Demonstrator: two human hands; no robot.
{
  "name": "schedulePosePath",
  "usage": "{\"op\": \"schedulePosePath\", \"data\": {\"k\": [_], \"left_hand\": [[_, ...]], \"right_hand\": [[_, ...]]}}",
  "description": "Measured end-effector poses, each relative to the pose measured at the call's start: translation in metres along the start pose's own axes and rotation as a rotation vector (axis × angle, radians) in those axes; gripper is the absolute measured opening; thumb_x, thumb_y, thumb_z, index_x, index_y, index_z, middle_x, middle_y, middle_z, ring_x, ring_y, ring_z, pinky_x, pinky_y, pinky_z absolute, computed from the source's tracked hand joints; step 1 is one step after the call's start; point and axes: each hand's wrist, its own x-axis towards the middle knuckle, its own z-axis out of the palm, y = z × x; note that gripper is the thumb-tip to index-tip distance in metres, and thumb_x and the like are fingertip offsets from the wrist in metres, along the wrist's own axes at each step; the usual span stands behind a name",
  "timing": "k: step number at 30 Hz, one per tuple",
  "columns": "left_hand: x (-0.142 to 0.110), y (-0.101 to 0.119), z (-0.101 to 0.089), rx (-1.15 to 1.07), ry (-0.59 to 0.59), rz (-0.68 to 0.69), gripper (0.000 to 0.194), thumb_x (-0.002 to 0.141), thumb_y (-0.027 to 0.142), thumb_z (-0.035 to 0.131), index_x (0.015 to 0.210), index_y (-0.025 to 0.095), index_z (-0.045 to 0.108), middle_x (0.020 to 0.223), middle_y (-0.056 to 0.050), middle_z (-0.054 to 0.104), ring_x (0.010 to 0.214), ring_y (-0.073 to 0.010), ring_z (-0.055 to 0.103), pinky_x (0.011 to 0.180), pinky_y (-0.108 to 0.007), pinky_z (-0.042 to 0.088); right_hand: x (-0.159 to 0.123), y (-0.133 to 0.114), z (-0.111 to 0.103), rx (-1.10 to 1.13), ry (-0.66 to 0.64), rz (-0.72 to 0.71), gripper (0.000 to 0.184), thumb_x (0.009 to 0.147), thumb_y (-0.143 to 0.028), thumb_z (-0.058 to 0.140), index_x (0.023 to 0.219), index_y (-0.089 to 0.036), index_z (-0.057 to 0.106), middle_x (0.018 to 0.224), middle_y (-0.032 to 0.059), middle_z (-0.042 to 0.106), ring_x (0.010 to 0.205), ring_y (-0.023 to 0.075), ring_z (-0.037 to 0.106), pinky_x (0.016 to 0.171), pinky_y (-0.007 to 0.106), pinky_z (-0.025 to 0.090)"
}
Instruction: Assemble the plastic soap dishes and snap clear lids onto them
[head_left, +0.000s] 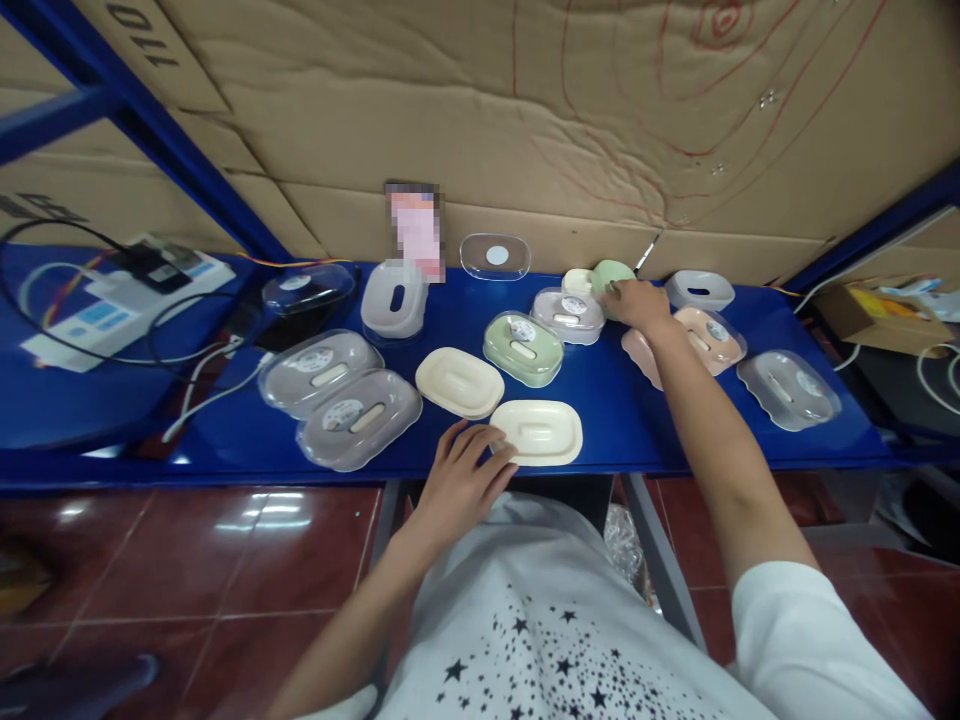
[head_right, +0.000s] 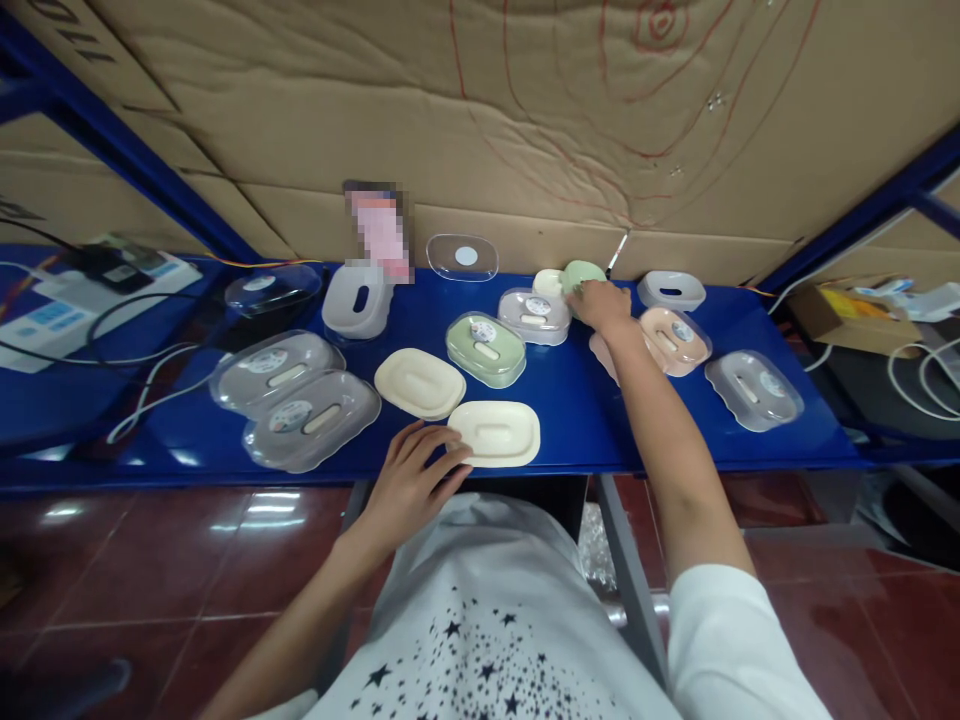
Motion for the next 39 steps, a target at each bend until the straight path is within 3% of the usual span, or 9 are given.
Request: {"op": "schedulePosePath", "data": {"k": [3,5,10,14,17,20,25,32,39], "left_hand": [[0.000,-0.001,0.001,-0.022,0.003,0.003,0.015,0.103,0.021,0.068,0.118,0.022,0.071,0.123,-0.010,0.075,0.119,-0.0269,0.070,0.113,-0.052,0.052],[-0.001,-0.003,0.001,-0.052,0.014,-0.003,0.021,0.103,0.020,0.068,0.124,0.023,0.070,0.124,-0.010,0.075,0.119,-0.0268,0.070,0.109,-0.049,0.055],[-0.006,-0.007,0.005,-0.129,0.076,-0.057,0.050,0.103,0.021,0.069,0.150,0.029,0.057,0.128,-0.010,0.074,0.117,-0.0258,0.072,0.103,-0.044,0.061],[-0.008,-0.008,0.008,-0.162,0.130,-0.085,0.073,0.101,0.021,0.073,0.165,0.033,0.039,0.149,-0.016,0.061,0.134,-0.0292,0.067,0.110,-0.047,0.061],[-0.008,-0.007,0.009,-0.174,0.154,-0.092,0.080,0.099,0.020,0.075,0.167,0.035,0.034,0.164,-0.019,0.046,0.147,-0.0325,0.058,0.113,-0.049,0.060],[-0.005,-0.007,0.007,-0.148,0.131,-0.056,0.068,0.100,0.018,0.074,0.160,0.032,0.046,0.170,-0.019,0.040,0.154,-0.0343,0.052,0.115,-0.050,0.059],[-0.002,-0.010,0.002,-0.102,0.049,0.058,0.039,0.102,0.016,0.070,0.140,0.023,0.065,0.152,-0.014,0.065,0.151,-0.0313,0.056,0.120,-0.052,0.056],[0.001,-0.009,0.000,-0.080,-0.021,0.091,0.036,0.105,0.017,0.065,0.141,0.022,0.067,0.147,-0.010,0.071,0.152,-0.0291,0.056,0.121,-0.050,0.057],[0.012,-0.008,-0.003,-0.147,-0.075,0.090,0.041,0.107,0.025,0.062,0.148,0.026,0.063,0.149,-0.011,0.069,0.151,-0.0303,0.055,0.121,-0.053,0.054]], "right_hand": [[-0.006,0.006,-0.005,0.016,0.029,-0.017,0.043,0.107,-0.041,0.049,0.132,-0.018,0.075,0.133,0.0202,0.076,0.124,0.0377,0.070,0.099,0.044,0.051],[-0.023,0.009,-0.008,0.078,0.158,-0.019,0.046,0.111,-0.036,0.039,0.132,-0.015,0.074,0.127,0.0222,0.077,0.120,0.0381,0.072,0.097,0.045,0.052],[-0.124,0.005,0.009,0.357,0.582,-0.271,0.045,0.114,-0.038,0.037,0.140,-0.019,0.068,0.132,0.0164,0.076,0.124,0.0343,0.070,0.114,0.054,0.043],[-0.211,-0.007,0.042,0.573,0.571,-0.484,0.029,0.111,-0.033,0.051,0.131,-0.029,0.073,0.123,0.0062,0.081,0.117,0.0274,0.075,0.117,0.052,0.042],[-0.241,-0.012,0.061,0.659,0.562,-0.631,0.024,0.107,-0.023,0.061,0.128,-0.030,0.072,0.117,0.0023,0.083,0.112,0.0236,0.077,0.117,0.050,0.044],[-0.246,-0.013,0.072,0.637,0.518,-0.753,0.030,0.106,-0.017,0.064,0.132,-0.030,0.071,0.119,0.0020,0.083,0.117,0.0233,0.076,0.119,0.052,0.043],[-0.241,-0.016,0.080,0.609,0.382,-0.892,0.034,0.109,-0.020,0.061,0.141,-0.027,0.069,0.138,0.0059,0.077,0.139,0.0242,0.066,0.121,0.053,0.049],[-0.246,-0.015,0.090,0.528,0.448,-0.887,0.034,0.107,-0.020,0.065,0.139,-0.028,0.070,0.134,0.0071,0.079,0.133,0.0252,0.070,0.114,0.051,0.055],[-0.238,-0.010,0.093,0.635,0.309,-0.824,0.035,0.110,-0.025,0.056,0.144,-0.027,0.067,0.140,0.0097,0.074,0.139,0.0266,0.065,0.114,0.052,0.055]]}}
